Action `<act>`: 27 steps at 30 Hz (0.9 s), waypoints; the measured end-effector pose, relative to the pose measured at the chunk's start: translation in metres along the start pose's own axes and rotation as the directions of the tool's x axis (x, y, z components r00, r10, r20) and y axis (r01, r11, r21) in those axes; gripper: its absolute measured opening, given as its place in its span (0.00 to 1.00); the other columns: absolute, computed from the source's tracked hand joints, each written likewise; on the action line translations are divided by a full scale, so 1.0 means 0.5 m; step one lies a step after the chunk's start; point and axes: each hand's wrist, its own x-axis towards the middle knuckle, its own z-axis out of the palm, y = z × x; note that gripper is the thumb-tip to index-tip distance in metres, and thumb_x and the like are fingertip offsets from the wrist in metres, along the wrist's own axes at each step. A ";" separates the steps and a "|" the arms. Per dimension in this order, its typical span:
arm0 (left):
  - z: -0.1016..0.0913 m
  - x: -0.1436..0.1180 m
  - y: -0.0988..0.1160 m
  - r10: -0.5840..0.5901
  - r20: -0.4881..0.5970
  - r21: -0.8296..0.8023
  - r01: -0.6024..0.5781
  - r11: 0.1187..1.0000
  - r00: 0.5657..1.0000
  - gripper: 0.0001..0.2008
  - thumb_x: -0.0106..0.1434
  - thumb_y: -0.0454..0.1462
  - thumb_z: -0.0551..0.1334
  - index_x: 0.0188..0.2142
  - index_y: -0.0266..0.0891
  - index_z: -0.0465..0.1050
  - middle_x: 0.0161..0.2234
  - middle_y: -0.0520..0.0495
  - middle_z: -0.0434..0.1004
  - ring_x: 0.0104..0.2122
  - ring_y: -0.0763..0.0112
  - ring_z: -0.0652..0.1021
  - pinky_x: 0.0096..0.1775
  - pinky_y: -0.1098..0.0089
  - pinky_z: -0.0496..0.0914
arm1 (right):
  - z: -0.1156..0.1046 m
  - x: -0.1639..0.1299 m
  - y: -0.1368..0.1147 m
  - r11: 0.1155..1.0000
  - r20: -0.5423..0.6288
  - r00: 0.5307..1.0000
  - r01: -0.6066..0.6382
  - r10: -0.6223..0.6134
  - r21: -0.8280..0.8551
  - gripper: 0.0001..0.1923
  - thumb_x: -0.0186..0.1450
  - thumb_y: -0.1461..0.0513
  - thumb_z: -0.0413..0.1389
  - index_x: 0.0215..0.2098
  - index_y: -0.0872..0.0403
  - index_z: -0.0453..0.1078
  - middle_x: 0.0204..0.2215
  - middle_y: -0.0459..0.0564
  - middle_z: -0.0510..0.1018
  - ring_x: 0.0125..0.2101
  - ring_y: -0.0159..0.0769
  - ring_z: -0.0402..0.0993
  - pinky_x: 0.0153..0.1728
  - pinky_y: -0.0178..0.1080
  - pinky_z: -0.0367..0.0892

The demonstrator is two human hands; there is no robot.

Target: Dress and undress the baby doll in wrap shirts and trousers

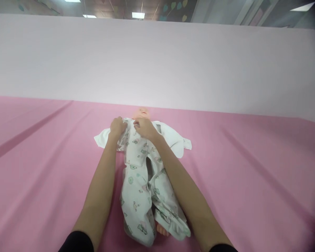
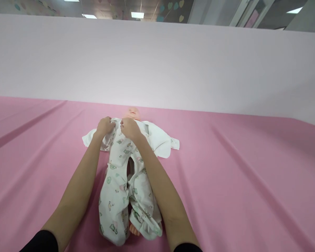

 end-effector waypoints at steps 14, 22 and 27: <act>0.012 -0.047 -0.084 -0.147 -0.104 0.074 0.155 0.985 0.984 0.13 0.62 0.39 0.53 0.43 0.38 0.71 0.46 0.36 0.75 0.48 0.52 0.73 0.47 0.53 0.63 | 0.038 0.022 -0.099 0.851 0.243 0.962 0.022 0.124 -0.524 0.15 0.59 0.74 0.50 0.41 0.60 0.74 0.39 0.60 0.78 0.45 0.47 0.73 0.54 0.53 0.57; 0.046 -0.085 -0.127 -0.113 -0.295 0.103 0.149 0.983 0.949 0.16 0.65 0.39 0.47 0.45 0.38 0.69 0.45 0.36 0.75 0.49 0.50 0.71 0.55 0.45 0.50 | 0.159 0.044 -0.162 0.834 0.159 0.977 0.203 -0.140 -0.513 0.18 0.67 0.70 0.42 0.49 0.66 0.68 0.46 0.67 0.74 0.47 0.46 0.71 0.47 0.46 0.64; 0.050 -0.088 -0.122 -0.088 -0.316 0.051 0.109 0.993 0.945 0.16 0.63 0.43 0.51 0.44 0.37 0.70 0.45 0.35 0.75 0.49 0.49 0.71 0.54 0.47 0.52 | 0.157 0.068 -0.116 0.841 0.317 0.927 0.327 -0.198 -0.430 0.17 0.64 0.67 0.49 0.51 0.61 0.67 0.51 0.62 0.72 0.52 0.45 0.66 0.54 0.50 0.59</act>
